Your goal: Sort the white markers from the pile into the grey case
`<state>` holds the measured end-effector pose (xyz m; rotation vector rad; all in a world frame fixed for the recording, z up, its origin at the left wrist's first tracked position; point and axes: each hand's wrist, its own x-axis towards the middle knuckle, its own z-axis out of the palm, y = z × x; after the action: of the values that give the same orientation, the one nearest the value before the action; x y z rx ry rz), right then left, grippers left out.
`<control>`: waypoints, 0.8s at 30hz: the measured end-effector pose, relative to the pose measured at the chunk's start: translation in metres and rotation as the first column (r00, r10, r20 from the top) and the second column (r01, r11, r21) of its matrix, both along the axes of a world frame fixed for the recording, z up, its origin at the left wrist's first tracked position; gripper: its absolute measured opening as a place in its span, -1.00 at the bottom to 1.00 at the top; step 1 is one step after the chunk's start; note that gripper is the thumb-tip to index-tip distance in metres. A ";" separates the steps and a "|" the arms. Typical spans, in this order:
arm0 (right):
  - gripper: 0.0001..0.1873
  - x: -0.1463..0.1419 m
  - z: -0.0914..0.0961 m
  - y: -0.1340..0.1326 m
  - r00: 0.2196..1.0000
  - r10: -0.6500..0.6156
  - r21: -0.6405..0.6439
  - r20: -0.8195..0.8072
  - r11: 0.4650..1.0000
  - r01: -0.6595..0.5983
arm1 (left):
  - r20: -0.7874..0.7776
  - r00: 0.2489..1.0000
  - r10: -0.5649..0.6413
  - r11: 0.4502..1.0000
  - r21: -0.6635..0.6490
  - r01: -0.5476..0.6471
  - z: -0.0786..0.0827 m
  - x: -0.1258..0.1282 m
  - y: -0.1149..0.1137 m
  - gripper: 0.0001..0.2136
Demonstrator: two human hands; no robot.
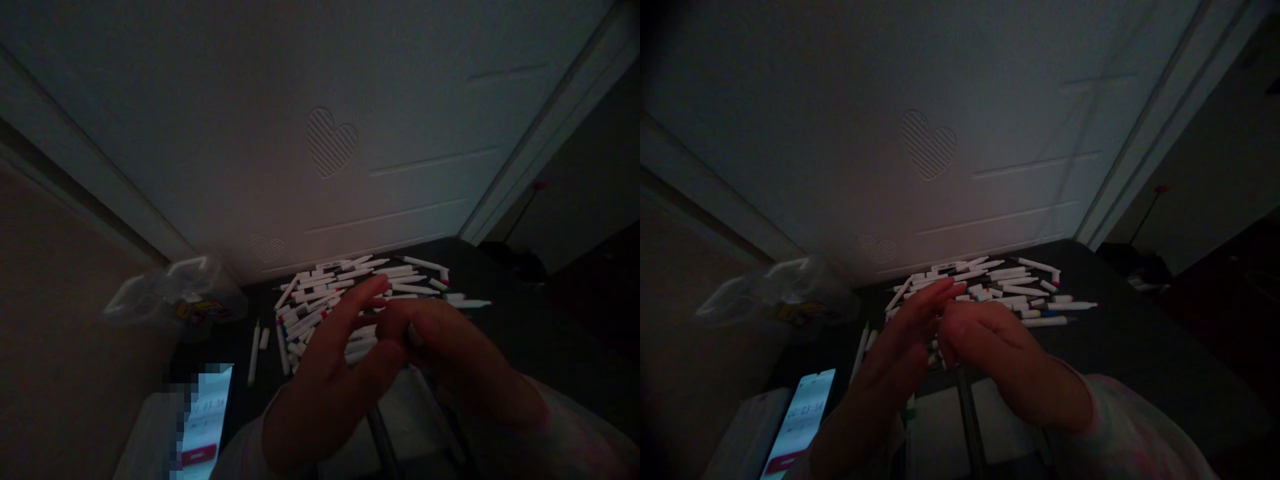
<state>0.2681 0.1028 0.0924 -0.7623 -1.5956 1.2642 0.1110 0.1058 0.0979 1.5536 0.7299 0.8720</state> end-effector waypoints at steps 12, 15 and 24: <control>-0.66 -0.006 0.004 -0.003 0.960 -0.103 -0.104 -0.261 0.991 0.078 | 0.167 0.984 -0.065 0.952 -0.284 0.112 -0.017 0.025 0.003 -0.31; -0.65 -0.005 0.005 -0.004 0.935 -0.092 -0.112 -0.343 0.992 0.056 | 0.162 0.978 -0.130 0.949 -0.267 0.171 -0.018 0.029 0.002 -0.32; -0.62 -0.014 -0.004 -0.001 0.938 -0.170 0.032 -0.301 0.982 0.188 | 0.181 0.982 0.048 0.969 -0.246 -0.002 -0.022 0.033 0.000 -0.18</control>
<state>0.2540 0.1021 0.0882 -0.6301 -1.2844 1.1342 0.1443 0.1055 0.0758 1.2280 0.6949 0.8967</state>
